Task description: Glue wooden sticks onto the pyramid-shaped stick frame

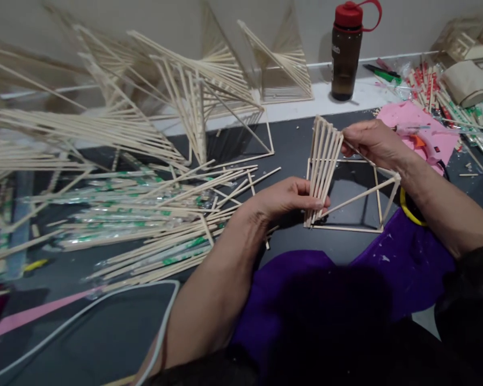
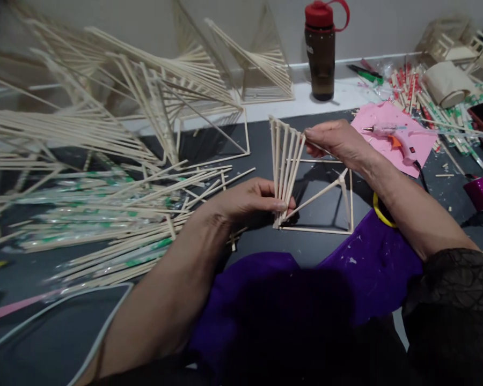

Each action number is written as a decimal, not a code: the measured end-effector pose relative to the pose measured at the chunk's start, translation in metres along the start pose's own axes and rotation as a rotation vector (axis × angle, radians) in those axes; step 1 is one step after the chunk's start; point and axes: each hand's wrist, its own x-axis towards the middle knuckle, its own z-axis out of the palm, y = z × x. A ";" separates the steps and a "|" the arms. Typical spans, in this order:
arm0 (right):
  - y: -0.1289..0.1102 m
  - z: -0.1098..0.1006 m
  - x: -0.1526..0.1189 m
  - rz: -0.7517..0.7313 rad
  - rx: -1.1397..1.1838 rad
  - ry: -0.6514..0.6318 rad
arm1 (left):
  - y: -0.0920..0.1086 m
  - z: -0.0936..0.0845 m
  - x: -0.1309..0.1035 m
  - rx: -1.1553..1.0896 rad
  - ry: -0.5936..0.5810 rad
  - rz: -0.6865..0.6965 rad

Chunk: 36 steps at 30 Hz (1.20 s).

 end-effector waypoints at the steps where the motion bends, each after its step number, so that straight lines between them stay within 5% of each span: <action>1: -0.001 0.000 -0.001 0.001 -0.002 0.005 | 0.001 -0.001 -0.001 0.002 -0.010 0.007; 36: -0.007 0.000 -0.007 -0.024 0.015 -0.059 | -0.001 -0.001 0.004 -0.024 -0.062 0.020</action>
